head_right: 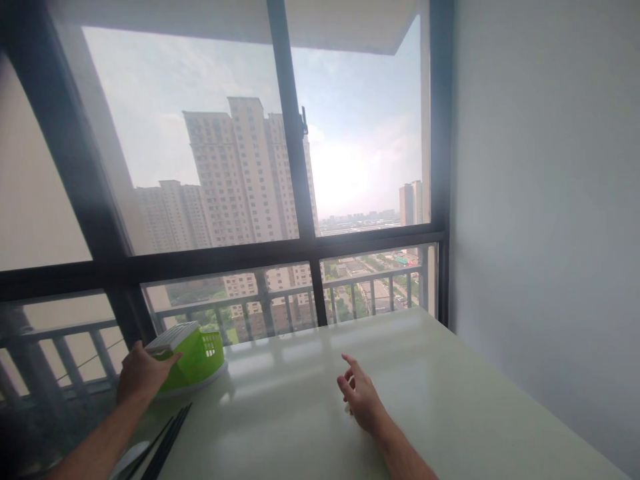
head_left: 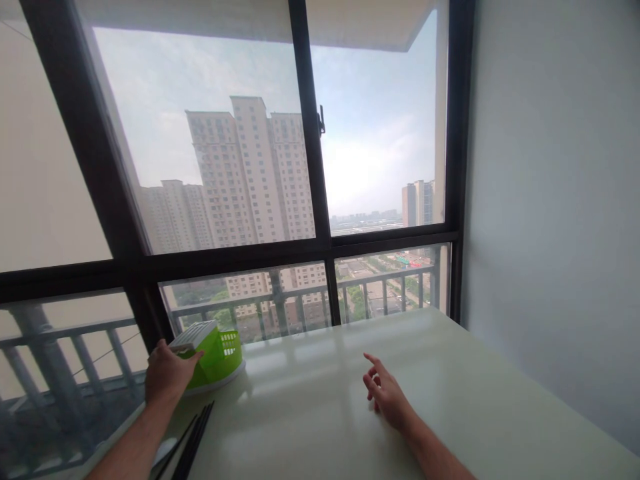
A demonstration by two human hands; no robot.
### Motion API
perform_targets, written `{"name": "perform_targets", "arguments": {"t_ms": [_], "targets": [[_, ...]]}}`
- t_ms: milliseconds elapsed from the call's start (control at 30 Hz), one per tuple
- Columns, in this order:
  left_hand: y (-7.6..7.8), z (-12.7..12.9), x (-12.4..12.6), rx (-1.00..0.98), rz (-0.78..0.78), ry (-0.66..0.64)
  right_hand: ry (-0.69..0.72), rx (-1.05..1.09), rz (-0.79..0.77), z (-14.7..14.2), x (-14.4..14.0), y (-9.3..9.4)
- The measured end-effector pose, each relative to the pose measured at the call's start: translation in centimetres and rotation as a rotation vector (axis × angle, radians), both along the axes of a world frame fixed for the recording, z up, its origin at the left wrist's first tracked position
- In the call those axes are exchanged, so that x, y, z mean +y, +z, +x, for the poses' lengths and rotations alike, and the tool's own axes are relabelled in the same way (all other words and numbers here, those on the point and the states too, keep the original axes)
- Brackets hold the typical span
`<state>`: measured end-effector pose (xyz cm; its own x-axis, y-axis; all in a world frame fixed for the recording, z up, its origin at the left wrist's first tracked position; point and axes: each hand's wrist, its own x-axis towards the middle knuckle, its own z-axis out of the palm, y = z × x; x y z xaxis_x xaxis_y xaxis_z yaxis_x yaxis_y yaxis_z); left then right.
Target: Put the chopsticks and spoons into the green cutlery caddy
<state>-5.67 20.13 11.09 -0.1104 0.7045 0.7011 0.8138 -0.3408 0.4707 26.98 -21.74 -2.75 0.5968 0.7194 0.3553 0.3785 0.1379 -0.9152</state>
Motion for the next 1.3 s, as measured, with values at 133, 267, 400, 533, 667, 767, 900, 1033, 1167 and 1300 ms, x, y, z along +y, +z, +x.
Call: {"name": "perform_targets", "arguments": {"t_ms": [133,267,400,533,667,767,900,1033,1167,1300], "targets": [[-2.5,4.5,-6.5,0.069,0.162,-0.216,-0.067,-0.079,-0.009,0.4,0.2,0.0],[-8.1,9.8,-16.5,0.353,-0.125,-0.659,-0.145,-0.261,-0.041,0.7,0.0,0.8],[-12.9,12.5,-25.0,0.581,-0.468,-0.946,-0.139,-0.451,-0.160,0.7,-0.5,1.0],[-14.1,12.9,-28.4,0.633,-0.424,-0.926,-0.119,-0.608,-0.428,0.5,-1.0,-0.2],[-13.7,12.7,-28.9,0.655,-0.436,-0.902,-0.070,-0.655,-0.586,0.0,-1.1,-0.8],[-13.4,12.7,-28.9,0.656,-0.438,-0.906,-0.072,-0.648,-0.586,-0.2,-1.1,-0.6],[-13.4,12.8,-28.9,0.666,-0.434,-0.896,-0.071,-0.657,-0.604,-0.3,-1.1,-0.3],[-13.6,12.8,-28.9,0.652,-0.425,-0.910,-0.077,-0.655,-0.616,-0.5,-1.2,-0.2],[-13.5,12.7,-29.0,0.640,-0.424,-0.915,-0.084,-0.661,-0.614,-0.5,-1.3,-0.1],[-13.3,12.6,-29.2,0.643,-0.418,-0.913,-0.084,-0.671,-0.626,-0.5,-1.2,-0.1]]}}
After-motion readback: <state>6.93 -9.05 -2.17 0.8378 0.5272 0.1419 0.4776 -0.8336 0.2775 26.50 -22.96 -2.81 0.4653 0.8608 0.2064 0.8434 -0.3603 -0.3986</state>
